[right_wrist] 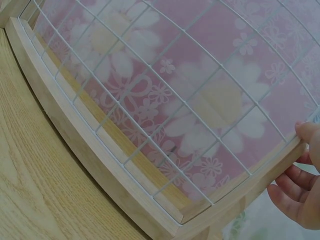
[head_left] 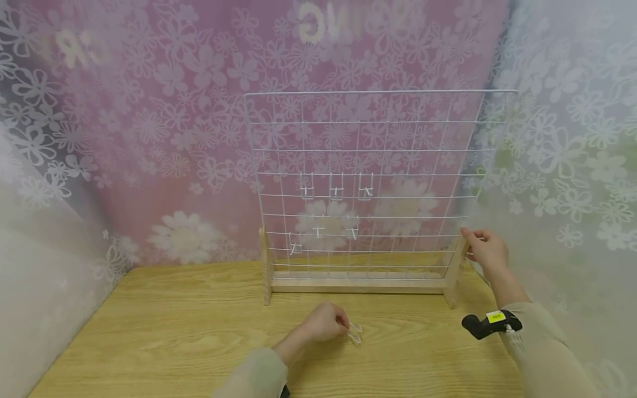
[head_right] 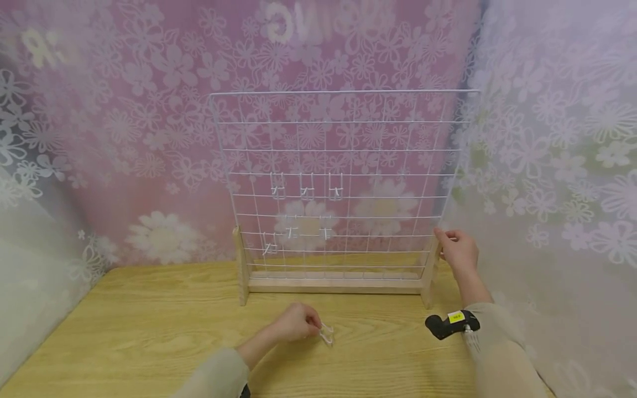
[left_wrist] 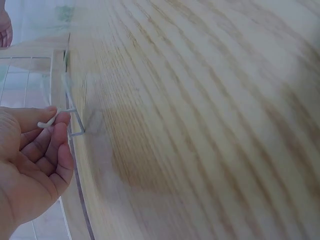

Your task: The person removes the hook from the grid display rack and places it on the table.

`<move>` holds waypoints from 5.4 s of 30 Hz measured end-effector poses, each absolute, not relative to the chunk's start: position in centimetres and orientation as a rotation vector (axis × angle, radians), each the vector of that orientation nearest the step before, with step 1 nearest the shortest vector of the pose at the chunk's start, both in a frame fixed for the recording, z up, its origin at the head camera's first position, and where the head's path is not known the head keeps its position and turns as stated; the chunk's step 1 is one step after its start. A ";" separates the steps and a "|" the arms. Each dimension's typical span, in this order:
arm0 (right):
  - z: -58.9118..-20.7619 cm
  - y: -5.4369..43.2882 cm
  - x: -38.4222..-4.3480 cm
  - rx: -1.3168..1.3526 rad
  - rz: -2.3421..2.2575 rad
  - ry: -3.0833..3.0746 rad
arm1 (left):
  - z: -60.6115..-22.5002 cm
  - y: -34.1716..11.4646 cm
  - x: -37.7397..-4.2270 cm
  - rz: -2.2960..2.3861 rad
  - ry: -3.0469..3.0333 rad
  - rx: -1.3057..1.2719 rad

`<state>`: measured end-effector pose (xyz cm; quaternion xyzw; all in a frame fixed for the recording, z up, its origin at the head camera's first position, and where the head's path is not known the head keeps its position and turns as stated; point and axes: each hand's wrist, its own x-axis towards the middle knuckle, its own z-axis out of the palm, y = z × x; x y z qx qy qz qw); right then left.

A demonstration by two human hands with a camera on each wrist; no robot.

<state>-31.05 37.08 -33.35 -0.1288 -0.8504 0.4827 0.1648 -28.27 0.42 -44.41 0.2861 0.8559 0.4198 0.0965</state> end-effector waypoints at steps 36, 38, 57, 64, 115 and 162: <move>-33.5 37.2 -31.2 -0.344 1.343 -2.422 | -45.2 2.1 -27.4 1.079 2.565 0.900; -33.5 37.1 -31.2 -0.338 1.339 -2.426 | -45.3 2.1 -27.4 1.081 2.564 0.899; -33.6 37.3 -31.2 -0.324 1.370 -2.420 | -44.2 -0.7 -29.0 1.124 2.698 0.830; -33.6 37.4 -31.3 -0.315 1.369 -2.420 | -43.5 -2.7 -29.8 1.170 2.692 0.803; -33.5 37.4 -31.1 -0.302 1.319 -2.456 | -39.6 -10.2 -34.0 1.551 2.836 0.400; -33.4 37.4 -30.9 -0.293 1.308 -2.463 | -35.1 -7.6 -35.7 1.659 2.801 0.262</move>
